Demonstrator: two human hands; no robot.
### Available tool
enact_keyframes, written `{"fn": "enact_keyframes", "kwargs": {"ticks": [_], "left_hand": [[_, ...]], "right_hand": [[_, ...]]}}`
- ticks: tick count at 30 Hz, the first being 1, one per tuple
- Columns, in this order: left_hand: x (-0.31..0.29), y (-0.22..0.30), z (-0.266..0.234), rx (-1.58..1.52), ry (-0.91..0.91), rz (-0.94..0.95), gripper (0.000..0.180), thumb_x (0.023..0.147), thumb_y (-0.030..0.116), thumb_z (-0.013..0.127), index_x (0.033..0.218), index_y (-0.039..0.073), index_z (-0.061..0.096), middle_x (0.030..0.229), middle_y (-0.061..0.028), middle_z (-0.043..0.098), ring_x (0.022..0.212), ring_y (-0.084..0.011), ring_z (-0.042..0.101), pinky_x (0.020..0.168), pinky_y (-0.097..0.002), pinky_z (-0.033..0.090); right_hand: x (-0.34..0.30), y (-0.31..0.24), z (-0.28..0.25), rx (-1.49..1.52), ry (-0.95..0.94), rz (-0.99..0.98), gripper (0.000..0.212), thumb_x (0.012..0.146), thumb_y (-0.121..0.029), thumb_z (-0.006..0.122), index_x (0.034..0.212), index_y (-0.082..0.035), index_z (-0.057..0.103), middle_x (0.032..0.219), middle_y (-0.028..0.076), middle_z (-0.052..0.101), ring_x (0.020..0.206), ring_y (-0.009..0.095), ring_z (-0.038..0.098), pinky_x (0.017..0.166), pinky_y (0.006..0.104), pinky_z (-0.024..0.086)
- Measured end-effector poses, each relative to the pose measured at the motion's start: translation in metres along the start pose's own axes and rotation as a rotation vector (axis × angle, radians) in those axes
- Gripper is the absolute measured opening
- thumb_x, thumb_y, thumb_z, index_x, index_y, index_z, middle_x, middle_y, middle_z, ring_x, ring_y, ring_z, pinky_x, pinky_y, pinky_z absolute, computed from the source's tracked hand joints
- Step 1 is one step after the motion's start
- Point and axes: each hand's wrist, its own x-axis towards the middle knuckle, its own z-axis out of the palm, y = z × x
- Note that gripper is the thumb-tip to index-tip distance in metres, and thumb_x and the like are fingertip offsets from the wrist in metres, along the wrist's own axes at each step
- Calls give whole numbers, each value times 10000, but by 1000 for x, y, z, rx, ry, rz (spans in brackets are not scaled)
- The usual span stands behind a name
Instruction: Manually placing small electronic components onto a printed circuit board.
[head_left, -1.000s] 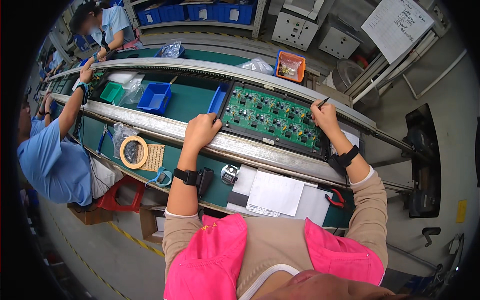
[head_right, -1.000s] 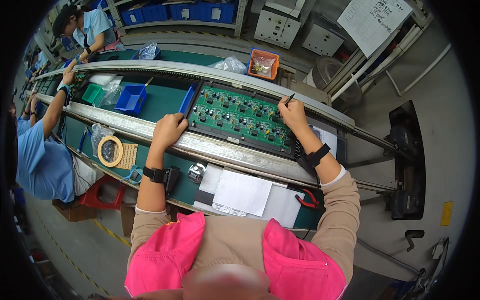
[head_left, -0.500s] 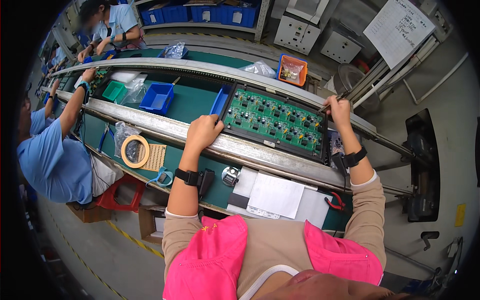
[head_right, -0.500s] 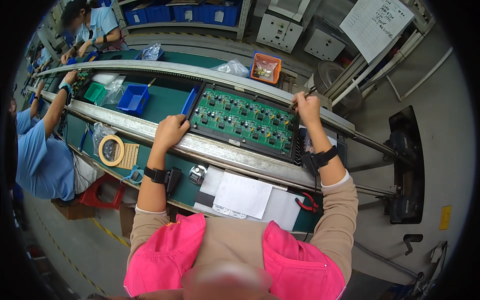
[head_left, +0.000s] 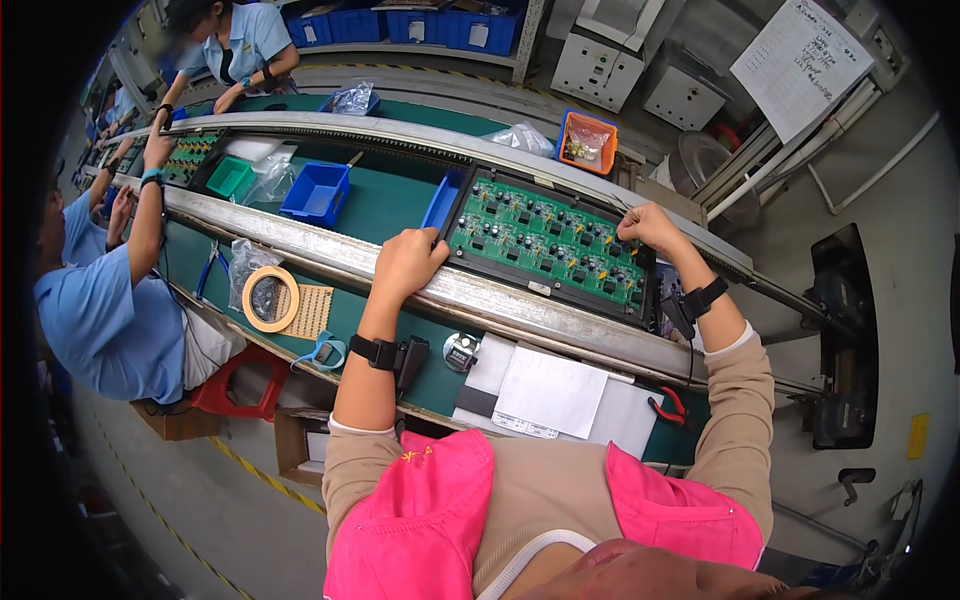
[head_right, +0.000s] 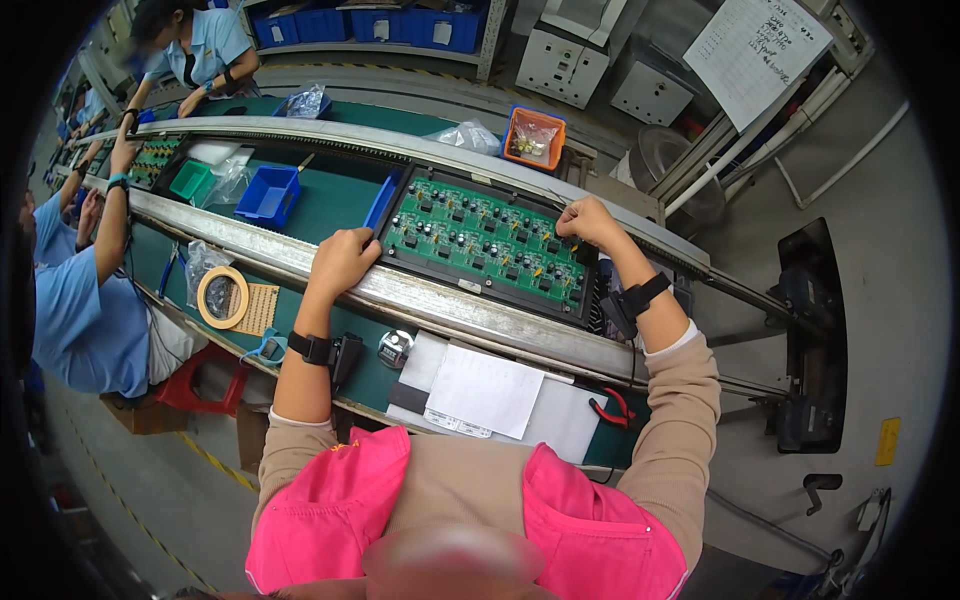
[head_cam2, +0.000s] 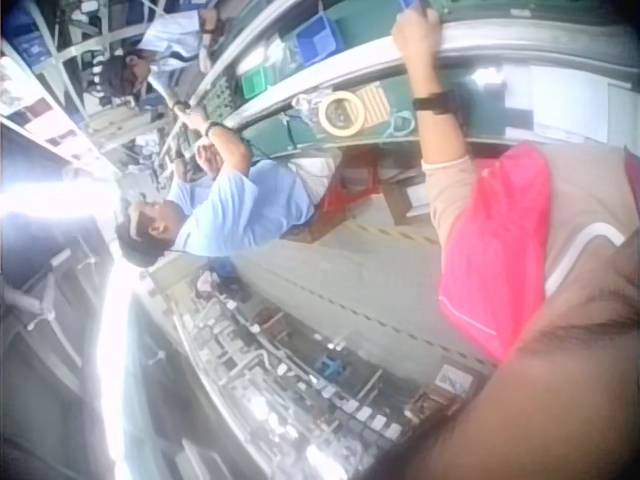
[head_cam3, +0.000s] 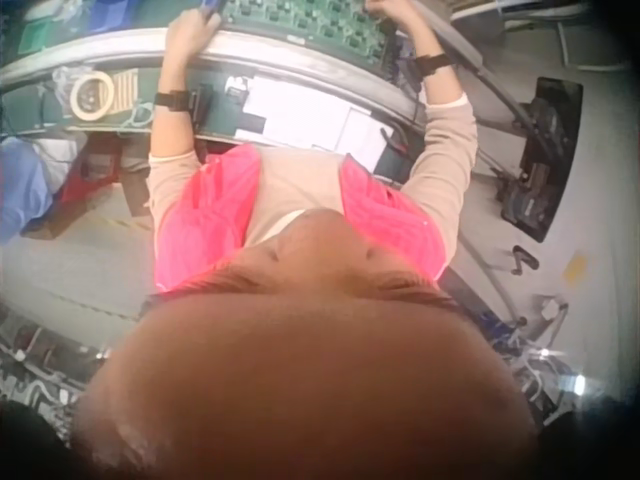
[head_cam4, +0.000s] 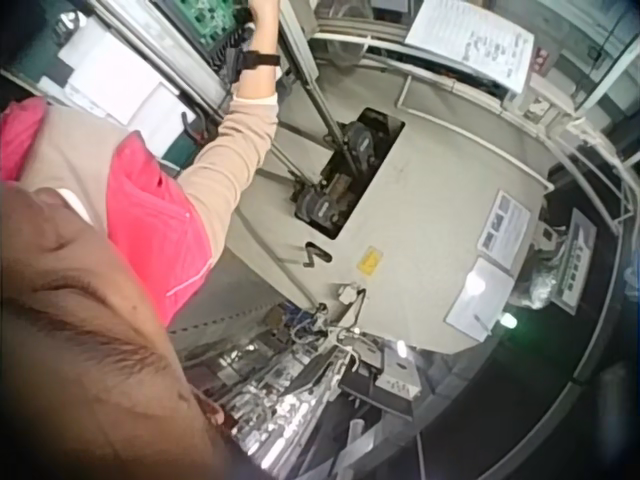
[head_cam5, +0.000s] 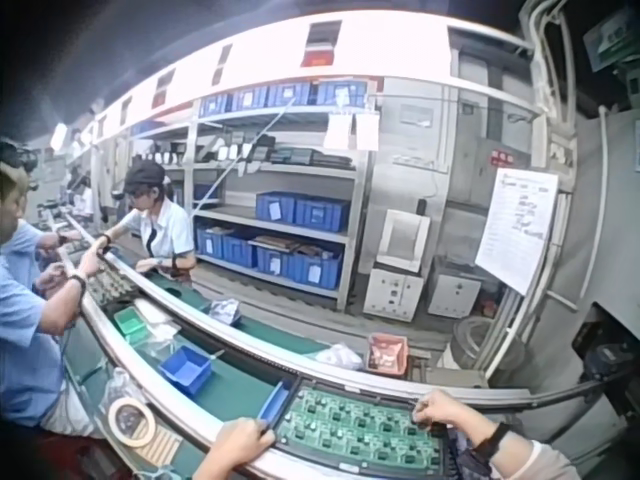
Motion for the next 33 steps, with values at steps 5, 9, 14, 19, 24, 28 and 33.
{"fn": "enact_keyframes", "kwargs": {"ticks": [5, 9, 14, 19, 24, 28, 33], "left_hand": [[1, -1, -1, 3, -16, 2, 300, 823, 277, 515, 769, 5, 631, 758, -219, 619, 736, -394, 599, 693, -468, 482], [2, -3, 1, 10, -22, 8, 304, 825, 285, 513, 775, 11, 636, 761, -216, 621, 738, -392, 600, 694, -466, 483], [1, -1, -2, 9, -34, 15, 305, 823, 292, 512, 783, 18, 641, 767, -215, 625, 742, -389, 603, 697, -463, 487], [1, 0, -2, 16, -36, 24, 305, 819, 294, 513, 784, 19, 642, 772, -213, 628, 743, -387, 605, 698, -461, 489], [-1, 2, -1, 22, -30, 8, 301, 816, 288, 517, 789, 15, 641, 771, -212, 626, 745, -387, 603, 698, -456, 486], [-1, -1, 1, 21, -14, -17, 291, 814, 277, 521, 796, 11, 640, 768, -212, 623, 745, -388, 600, 696, -452, 482], [0, -1, 1, 13, -5, -4, 293, 813, 273, 517, 777, 6, 634, 771, -211, 629, 745, -388, 605, 702, -462, 488]], "right_hand": [[3, -7, 3, -110, -4, 46, 106, 648, -37, 712, 721, 16, 658, 665, 53, 642, 610, 110, 579, 587, 254, 469], [5, -1, 3, -86, 5, 44, 106, 652, -31, 719, 722, 21, 657, 671, 56, 645, 615, 112, 585, 595, 255, 476], [3, 3, 2, -30, 11, 34, 113, 663, -32, 727, 730, 26, 657, 684, 61, 650, 620, 115, 592, 597, 255, 480], [0, 6, -1, -9, 10, 39, 124, 664, -39, 734, 740, 25, 659, 695, 63, 656, 626, 119, 597, 602, 255, 483], [-9, -2, -3, 44, 30, 31, 131, 685, -65, 725, 756, 24, 661, 666, 25, 624, 586, 94, 553, 558, 243, 450], [-30, -27, -8, 149, 70, 60, 130, 704, -81, 706, 766, 23, 659, 647, -6, 593, 554, 76, 510, 522, 233, 416], [-58, -14, 9, 82, 84, -49, 115, 708, -76, 679, 768, 19, 657, 634, -6, 589, 543, 75, 504, 510, 236, 409]]}}
